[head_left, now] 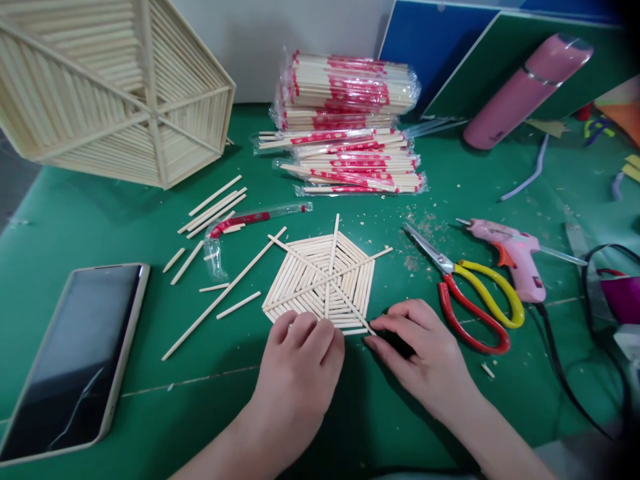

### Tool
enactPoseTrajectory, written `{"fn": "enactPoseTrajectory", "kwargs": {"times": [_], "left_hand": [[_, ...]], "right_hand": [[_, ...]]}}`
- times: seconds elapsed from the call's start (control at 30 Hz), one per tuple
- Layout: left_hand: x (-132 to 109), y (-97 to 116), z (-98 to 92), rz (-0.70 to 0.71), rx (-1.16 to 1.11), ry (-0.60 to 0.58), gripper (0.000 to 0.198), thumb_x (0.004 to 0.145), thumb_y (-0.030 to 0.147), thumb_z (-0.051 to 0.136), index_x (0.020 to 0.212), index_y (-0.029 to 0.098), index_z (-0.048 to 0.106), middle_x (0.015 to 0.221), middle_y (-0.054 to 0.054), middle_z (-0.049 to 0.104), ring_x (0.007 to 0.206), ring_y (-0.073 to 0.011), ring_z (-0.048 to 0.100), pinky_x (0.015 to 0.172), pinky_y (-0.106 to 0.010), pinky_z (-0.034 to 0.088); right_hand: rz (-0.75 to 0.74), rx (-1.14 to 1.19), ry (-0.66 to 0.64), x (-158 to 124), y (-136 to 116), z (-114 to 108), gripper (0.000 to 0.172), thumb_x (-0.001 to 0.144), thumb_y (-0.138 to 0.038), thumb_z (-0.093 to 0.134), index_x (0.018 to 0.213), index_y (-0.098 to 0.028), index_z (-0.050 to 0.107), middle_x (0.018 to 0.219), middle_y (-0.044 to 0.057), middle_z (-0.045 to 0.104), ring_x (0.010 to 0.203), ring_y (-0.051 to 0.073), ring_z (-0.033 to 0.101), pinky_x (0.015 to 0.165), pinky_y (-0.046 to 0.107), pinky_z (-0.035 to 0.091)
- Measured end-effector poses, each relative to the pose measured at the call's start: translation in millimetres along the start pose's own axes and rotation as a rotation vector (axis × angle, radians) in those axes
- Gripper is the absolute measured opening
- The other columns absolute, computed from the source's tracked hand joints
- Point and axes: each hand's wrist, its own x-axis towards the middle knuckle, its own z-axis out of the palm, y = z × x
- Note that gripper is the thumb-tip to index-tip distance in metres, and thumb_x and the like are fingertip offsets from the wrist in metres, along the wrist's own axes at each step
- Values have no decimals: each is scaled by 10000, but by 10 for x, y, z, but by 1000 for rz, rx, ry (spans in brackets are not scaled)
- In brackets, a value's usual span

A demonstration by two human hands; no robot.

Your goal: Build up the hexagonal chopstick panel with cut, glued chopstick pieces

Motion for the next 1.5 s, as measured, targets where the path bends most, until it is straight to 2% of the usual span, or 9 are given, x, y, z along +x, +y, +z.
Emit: {"fn": "enactPoseTrajectory", "kwargs": {"times": [0.63, 0.83, 0.97, 1.07, 1.13, 1.2, 1.33, 1.4, 1.5], "left_hand": [[-16, -8, 35, -24, -68, -56, 145, 822, 88, 409, 768, 133, 536, 705, -22, 481, 702, -159, 419, 679, -327, 365], [-102, 26, -31, 21, -151, 51, 131, 823, 79, 433, 796, 128, 551, 698, -11, 502, 700, -134, 421, 763, -339, 355], [-163, 127, -101, -26, -203, 124, 107, 803, 75, 477, 814, 135, 566, 753, -26, 549, 746, -143, 469, 791, -341, 360], [-165, 240, -140, -51, -185, 186, 145, 801, 82, 483, 910, 123, 569, 854, -65, 586, 807, -167, 511, 787, -343, 379], [-153, 307, -153, -33, -221, 159, 178, 810, 87, 461, 957, 115, 557, 796, -56, 592, 732, -155, 522, 721, -323, 405], [-140, 356, -158, -26, -286, 111, 169, 816, 96, 437, 926, 124, 562, 689, -31, 569, 626, -140, 500, 626, -295, 411], [-128, 395, -163, -52, -400, 18, 164, 816, 111, 413, 847, 145, 571, 652, -37, 547, 588, -145, 482, 543, -271, 399], [-134, 401, -171, -104, -482, 15, 162, 816, 112, 413, 843, 152, 568, 660, -40, 547, 598, -145, 487, 543, -260, 402], [-147, 409, -198, -221, -633, 35, 147, 826, 136, 423, 882, 165, 556, 700, -37, 571, 624, -133, 514, 568, -234, 416]], "right_hand": [[25, 12, -9, 17, -12, 23, 107, 783, -223, 544, 806, -194, 645, 755, 37, 558, 733, 162, 517, 646, 305, 444], [-34, 102, 3, -30, -63, -9, 167, 785, -200, 550, 926, -200, 640, 786, 36, 541, 754, 152, 512, 644, 282, 442], [-82, 167, -64, -104, -119, -79, 139, 805, -163, 527, 870, -203, 643, 771, 29, 537, 734, 137, 498, 616, 262, 433], [-94, 176, -113, -149, -169, -128, 129, 810, -155, 519, 840, -195, 637, 764, 28, 540, 714, 132, 492, 612, 264, 428], [-111, 178, -110, -172, -208, -151, 128, 810, -152, 517, 832, -194, 636, 750, 24, 541, 695, 127, 490, 594, 259, 425], [-118, 171, -90, -193, -247, -172, 132, 809, -152, 516, 828, -196, 638, 740, 22, 547, 687, 126, 495, 581, 254, 426], [-109, 172, -101, -233, -247, -247, 154, 815, -163, 499, 868, -211, 635, 760, 20, 573, 706, 130, 529, 597, 250, 453], [-45, 139, -35, -245, -153, -315, 183, 827, -181, 472, 943, -218, 610, 824, 31, 591, 756, 142, 553, 649, 263, 474], [167, -112, 237, -242, 117, -453, 214, 823, -233, 455, 1001, -197, 569, 941, 70, 582, 844, 187, 560, 742, 334, 475]]}}
